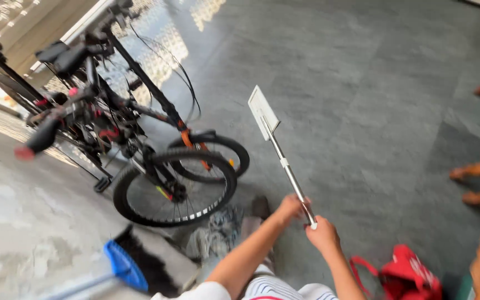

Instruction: Mopping the floor area and rinsing the mop head at an outdoor faucet.

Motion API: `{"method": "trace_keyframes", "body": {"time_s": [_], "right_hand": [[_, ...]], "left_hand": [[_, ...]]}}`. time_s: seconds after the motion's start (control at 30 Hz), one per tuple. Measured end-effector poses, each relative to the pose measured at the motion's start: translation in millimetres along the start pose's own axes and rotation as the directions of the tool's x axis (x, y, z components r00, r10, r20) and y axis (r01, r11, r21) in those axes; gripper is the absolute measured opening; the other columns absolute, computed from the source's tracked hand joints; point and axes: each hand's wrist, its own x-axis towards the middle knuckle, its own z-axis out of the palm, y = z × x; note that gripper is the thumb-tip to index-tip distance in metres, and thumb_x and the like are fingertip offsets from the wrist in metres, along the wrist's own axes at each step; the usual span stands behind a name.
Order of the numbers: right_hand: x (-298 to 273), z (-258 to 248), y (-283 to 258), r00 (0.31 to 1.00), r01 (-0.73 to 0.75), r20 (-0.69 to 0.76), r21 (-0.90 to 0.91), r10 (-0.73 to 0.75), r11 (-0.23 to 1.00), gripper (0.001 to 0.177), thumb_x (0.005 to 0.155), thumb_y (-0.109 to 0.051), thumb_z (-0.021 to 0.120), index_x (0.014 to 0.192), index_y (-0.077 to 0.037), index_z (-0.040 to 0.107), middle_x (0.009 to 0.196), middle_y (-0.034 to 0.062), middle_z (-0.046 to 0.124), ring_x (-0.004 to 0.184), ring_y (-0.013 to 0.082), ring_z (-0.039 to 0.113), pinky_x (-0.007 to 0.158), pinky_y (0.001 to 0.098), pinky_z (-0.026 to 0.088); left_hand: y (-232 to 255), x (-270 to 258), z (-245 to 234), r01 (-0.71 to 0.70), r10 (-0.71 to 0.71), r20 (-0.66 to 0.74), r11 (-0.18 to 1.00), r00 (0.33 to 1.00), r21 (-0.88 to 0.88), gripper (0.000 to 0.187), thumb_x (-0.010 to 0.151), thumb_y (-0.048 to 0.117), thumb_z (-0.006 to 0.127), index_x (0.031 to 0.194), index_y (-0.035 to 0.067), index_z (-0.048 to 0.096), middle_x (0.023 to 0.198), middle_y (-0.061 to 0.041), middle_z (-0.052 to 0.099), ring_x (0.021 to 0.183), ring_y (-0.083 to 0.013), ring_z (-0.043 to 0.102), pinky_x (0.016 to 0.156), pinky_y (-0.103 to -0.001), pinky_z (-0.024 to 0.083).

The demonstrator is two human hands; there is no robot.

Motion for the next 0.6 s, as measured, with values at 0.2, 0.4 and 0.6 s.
{"method": "trace_keyframes", "body": {"time_s": [0.2,0.4,0.6], "right_hand": [[152,-45,-87,0.964,0.262,0.125,-0.281,-0.235,0.923,0.047,0.082,-0.034,0.071,0.125,-0.016,0.060,0.110,0.0158,0.073,0.106,0.0394,0.068,0.087,0.0526,0.054],[164,-159,-154,0.977,0.166,0.207,-0.574,-0.054,0.802,0.075,0.087,-0.053,0.070,0.148,-0.022,0.040,0.120,0.0087,0.070,0.113,0.0307,0.068,0.092,0.0474,0.055],[280,-201,-199,0.942,0.301,0.015,-0.484,-0.336,0.822,0.045,0.090,-0.042,0.065,0.130,-0.022,0.055,0.103,0.0143,0.073,0.099,0.0386,0.070,0.080,0.0552,0.055]], "left_hand": [[51,131,-31,-0.174,0.178,-0.270,0.984,0.946,0.040,0.035,0.101,0.034,0.070,0.081,0.006,0.064,0.069,-0.002,0.061,0.059,-0.0120,0.056,0.050,-0.032,0.045],[165,256,-139,0.000,0.304,-0.605,0.893,0.736,0.449,0.046,0.099,0.036,0.070,0.078,-0.004,0.065,0.065,-0.009,0.062,0.061,-0.0138,0.057,0.054,-0.037,0.045],[266,363,-192,-0.263,0.451,-0.561,0.884,0.694,0.386,0.032,0.100,0.024,0.063,0.119,-0.001,0.062,0.087,-0.015,0.066,0.077,-0.0272,0.064,0.065,-0.041,0.050]]}}
